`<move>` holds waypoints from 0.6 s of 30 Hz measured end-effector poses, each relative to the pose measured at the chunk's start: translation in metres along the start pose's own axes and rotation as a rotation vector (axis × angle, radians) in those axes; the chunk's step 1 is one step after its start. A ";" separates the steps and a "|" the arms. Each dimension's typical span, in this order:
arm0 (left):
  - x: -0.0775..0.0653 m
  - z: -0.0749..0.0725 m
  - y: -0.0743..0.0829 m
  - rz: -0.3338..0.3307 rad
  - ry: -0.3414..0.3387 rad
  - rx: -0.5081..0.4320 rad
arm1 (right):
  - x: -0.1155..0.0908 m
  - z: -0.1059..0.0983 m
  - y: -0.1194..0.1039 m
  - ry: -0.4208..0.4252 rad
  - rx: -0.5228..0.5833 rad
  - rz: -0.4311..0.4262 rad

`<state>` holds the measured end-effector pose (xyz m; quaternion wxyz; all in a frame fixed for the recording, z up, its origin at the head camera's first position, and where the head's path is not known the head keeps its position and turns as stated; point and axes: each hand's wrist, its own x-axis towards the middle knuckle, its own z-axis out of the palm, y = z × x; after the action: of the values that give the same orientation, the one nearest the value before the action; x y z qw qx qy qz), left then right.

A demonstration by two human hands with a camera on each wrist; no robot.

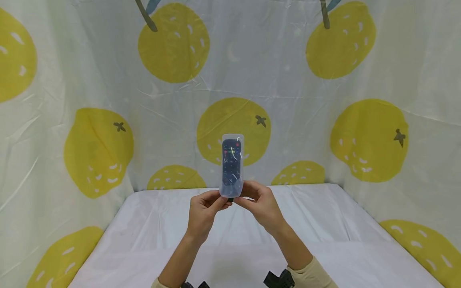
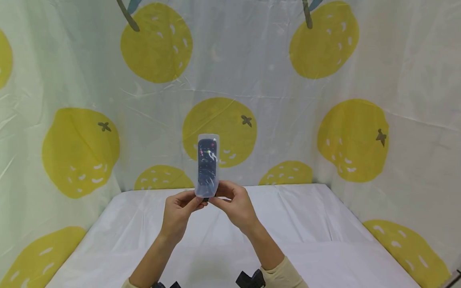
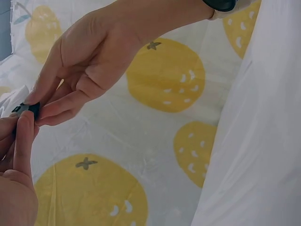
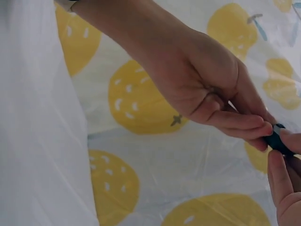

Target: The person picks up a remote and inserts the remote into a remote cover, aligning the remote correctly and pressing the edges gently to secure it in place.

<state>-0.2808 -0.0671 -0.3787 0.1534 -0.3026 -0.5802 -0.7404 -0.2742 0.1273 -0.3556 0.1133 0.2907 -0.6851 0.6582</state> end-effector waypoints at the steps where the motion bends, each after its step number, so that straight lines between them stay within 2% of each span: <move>1: 0.000 -0.001 0.001 -0.006 -0.012 -0.005 | 0.000 0.001 0.000 0.005 -0.005 -0.001; 3: 0.001 -0.003 0.002 -0.019 -0.039 -0.001 | 0.000 0.003 0.000 0.011 -0.008 0.004; 6: 0.003 -0.011 0.006 -0.027 -0.089 0.058 | -0.001 0.006 0.002 0.017 0.005 0.005; 8: 0.004 -0.016 0.007 -0.017 -0.092 0.086 | 0.000 0.009 0.003 0.025 0.011 0.010; 10: 0.005 -0.021 0.008 0.008 -0.056 0.109 | -0.001 0.013 0.005 0.035 0.016 0.022; 15: 0.007 -0.024 0.010 0.095 0.114 0.137 | -0.002 0.022 0.008 0.032 0.019 0.044; 18: 0.006 -0.023 0.014 0.123 0.158 0.184 | -0.003 0.027 0.010 0.016 0.024 0.048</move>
<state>-0.2833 -0.0921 -0.3672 0.2710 -0.2631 -0.6121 -0.6948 -0.2710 0.1015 -0.3681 0.0992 0.2703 -0.6831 0.6712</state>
